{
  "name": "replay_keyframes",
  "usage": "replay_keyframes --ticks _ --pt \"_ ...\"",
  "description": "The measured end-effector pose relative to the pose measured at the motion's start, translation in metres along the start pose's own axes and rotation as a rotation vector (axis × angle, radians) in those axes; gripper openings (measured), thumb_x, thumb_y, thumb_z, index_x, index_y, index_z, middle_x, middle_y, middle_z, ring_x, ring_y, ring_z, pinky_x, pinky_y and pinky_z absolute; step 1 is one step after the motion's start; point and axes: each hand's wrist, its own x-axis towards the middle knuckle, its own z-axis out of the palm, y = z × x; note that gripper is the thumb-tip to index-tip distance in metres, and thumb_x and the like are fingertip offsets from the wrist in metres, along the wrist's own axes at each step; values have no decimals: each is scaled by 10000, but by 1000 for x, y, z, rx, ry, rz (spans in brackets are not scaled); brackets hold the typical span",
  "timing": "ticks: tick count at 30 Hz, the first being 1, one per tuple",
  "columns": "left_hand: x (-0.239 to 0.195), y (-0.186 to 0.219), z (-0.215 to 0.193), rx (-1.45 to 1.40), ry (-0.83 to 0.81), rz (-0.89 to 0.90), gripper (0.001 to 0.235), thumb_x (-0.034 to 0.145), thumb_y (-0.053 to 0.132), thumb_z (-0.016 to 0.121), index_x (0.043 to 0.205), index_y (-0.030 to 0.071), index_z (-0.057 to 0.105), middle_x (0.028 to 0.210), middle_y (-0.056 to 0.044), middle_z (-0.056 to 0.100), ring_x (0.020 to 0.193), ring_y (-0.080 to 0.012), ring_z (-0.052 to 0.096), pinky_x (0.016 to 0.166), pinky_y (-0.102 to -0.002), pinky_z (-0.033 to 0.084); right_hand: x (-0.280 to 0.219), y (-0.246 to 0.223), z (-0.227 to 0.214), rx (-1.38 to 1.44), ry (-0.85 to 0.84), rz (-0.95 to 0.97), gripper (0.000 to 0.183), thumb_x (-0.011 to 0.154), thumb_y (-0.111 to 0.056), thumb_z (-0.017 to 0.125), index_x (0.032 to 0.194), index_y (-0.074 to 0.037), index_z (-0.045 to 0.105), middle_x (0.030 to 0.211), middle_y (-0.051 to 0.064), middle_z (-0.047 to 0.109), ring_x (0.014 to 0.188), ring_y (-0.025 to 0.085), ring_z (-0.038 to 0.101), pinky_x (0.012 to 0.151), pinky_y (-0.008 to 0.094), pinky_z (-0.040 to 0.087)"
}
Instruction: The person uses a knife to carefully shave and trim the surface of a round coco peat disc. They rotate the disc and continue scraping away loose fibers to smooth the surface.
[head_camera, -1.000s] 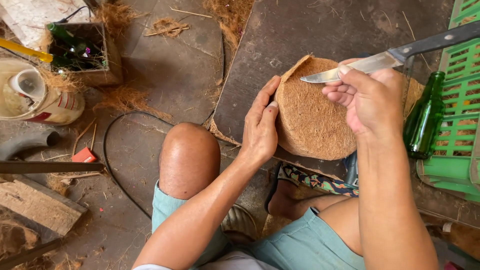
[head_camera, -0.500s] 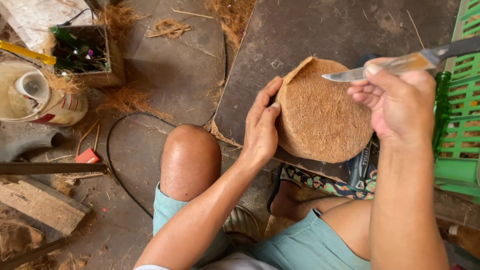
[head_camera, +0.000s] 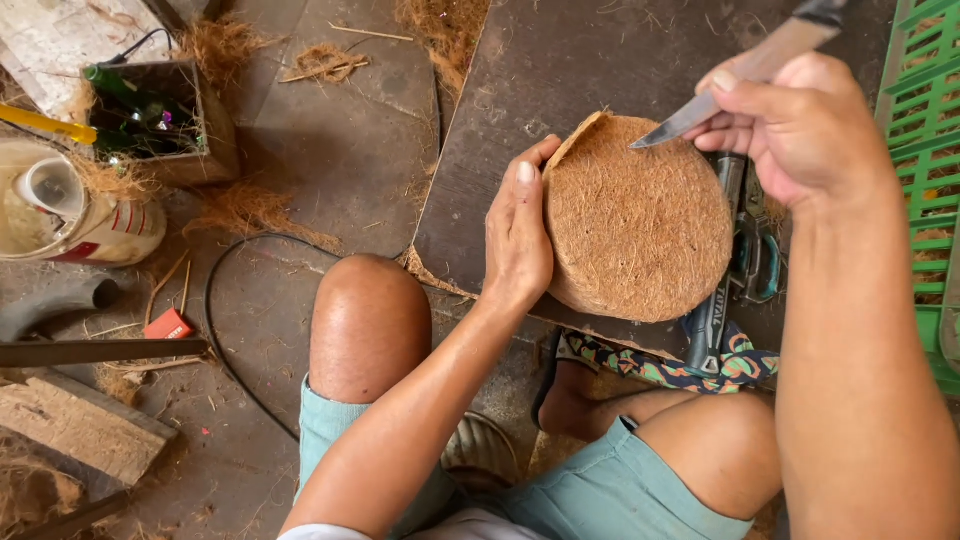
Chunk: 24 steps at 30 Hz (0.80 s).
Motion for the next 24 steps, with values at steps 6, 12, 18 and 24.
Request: replay_keyframes --ticks 6,12,18,24 --pt "1 -9 4 -37 33 46 676 968 602 249 1289 126 606 1366 -77 626 1293 -218 570 1074 -357 426 19 11 -5 -78 -99 -131 265 917 -189 736 1107 -48 618 922 73 656 763 128 670 713 197 619" --pt "1 -13 5 4 46 108 669 1002 566 209 1290 109 604 1361 -101 626 1312 -248 565 1092 -382 427 15 12 10 -73 -77 -123 294 867 -102 757 1112 -54 601 859 65 630 691 129 672 648 188 610" --pt "-1 -14 5 -12 36 128 671 1006 578 214 1313 113 587 1395 -106 601 1349 -269 539 1123 -415 421 30 17 -1 -108 -94 -229 227 953 -76 708 1132 -57 570 850 61 613 701 139 668 647 192 584" --pt "-1 -16 6 -6 58 139 659 1012 576 213 1306 127 594 1375 -89 617 1326 -253 560 1110 -397 432 39 19 1 -163 -180 -279 213 965 -134 712 1082 -36 564 856 99 621 730 163 656 659 225 570"
